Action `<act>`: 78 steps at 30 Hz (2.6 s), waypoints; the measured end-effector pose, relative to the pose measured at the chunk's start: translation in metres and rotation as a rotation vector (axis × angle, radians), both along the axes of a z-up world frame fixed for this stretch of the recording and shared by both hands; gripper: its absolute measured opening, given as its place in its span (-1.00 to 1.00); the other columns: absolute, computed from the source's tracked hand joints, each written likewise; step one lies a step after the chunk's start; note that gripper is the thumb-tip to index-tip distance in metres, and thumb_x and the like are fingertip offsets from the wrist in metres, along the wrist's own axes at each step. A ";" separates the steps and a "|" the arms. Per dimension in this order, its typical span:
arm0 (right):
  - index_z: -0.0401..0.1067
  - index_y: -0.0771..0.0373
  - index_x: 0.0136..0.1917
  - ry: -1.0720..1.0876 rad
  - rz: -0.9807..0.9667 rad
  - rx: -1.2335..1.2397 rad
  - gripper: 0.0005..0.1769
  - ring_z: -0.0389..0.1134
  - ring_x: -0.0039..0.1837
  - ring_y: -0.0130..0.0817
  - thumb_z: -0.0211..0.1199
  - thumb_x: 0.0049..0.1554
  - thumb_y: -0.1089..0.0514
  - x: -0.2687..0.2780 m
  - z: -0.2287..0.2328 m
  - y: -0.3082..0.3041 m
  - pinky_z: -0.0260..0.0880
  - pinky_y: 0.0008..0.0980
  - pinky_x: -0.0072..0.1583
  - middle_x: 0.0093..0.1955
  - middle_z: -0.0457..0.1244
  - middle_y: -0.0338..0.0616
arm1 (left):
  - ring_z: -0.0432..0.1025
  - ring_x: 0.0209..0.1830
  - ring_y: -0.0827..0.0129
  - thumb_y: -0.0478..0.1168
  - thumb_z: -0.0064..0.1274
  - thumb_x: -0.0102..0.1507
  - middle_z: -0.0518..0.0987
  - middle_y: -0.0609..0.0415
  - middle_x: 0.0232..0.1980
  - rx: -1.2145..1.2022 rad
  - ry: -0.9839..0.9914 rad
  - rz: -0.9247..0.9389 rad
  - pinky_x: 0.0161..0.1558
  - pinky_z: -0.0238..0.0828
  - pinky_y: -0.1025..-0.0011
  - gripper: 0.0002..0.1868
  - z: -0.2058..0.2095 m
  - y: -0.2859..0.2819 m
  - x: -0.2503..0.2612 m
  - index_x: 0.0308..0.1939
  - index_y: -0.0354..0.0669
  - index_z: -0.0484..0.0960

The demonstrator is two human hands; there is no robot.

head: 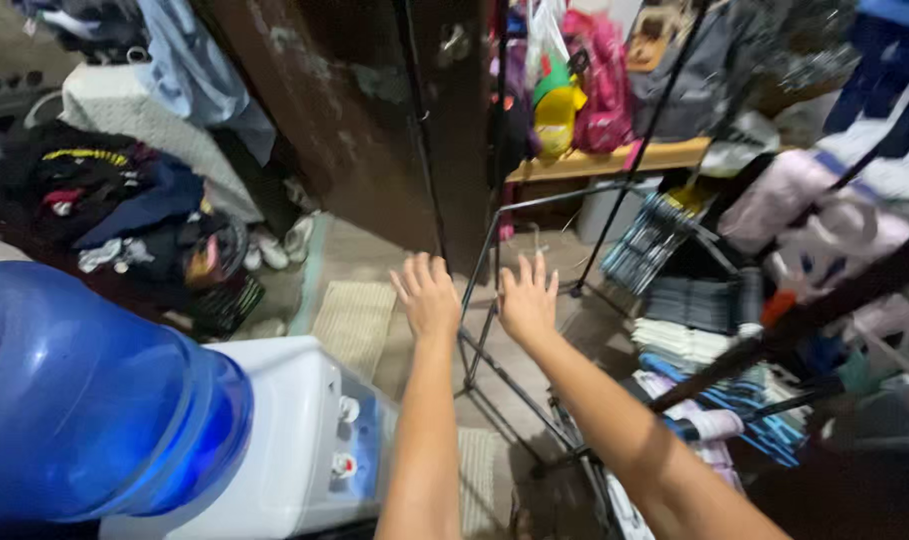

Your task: The person organizes several blue and white plastic clothes hangers by picking them up from a pile and hanging them onto the horizontal bars of a metal clothing rack.

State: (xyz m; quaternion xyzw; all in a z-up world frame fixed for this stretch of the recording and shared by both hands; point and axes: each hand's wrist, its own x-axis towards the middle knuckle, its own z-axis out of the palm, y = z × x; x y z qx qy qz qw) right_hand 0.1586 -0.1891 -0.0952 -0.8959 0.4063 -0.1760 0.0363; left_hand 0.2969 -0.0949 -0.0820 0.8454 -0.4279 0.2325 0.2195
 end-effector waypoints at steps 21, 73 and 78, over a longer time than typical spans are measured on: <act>0.44 0.29 0.11 -0.766 0.574 0.230 -0.67 0.42 0.17 0.02 0.40 0.12 0.14 0.123 0.020 -0.047 0.43 -0.14 0.19 0.10 0.36 0.05 | -0.05 0.60 -0.20 0.12 -0.02 0.37 0.19 -0.23 0.56 0.006 0.346 -0.296 0.48 -0.22 -0.27 -0.35 -0.013 -0.167 0.207 0.43 -0.16 0.34; 0.16 0.21 -0.22 -1.487 -0.765 -0.529 -0.37 -0.07 -0.37 -0.49 0.08 0.33 -0.37 0.218 0.197 0.009 -0.13 -0.45 -0.30 -0.49 -0.02 -0.27 | 0.49 -0.32 -0.14 0.02 -0.15 0.54 0.58 -0.25 -0.30 -0.545 0.992 -1.524 -0.27 0.35 0.10 -0.61 0.156 -0.486 0.150 -0.01 -0.29 0.50; 0.17 0.21 -0.24 -1.355 -1.098 -0.813 -0.41 -0.02 -0.35 -0.43 -0.01 0.48 -0.24 0.188 0.171 0.016 -0.05 -0.45 -0.28 -0.44 0.02 -0.23 | 0.52 -0.20 -0.06 0.13 -0.18 0.59 0.63 -0.22 -0.13 -0.656 1.006 -1.724 -0.13 0.46 0.13 -0.46 0.151 -0.493 0.147 0.25 -0.36 0.43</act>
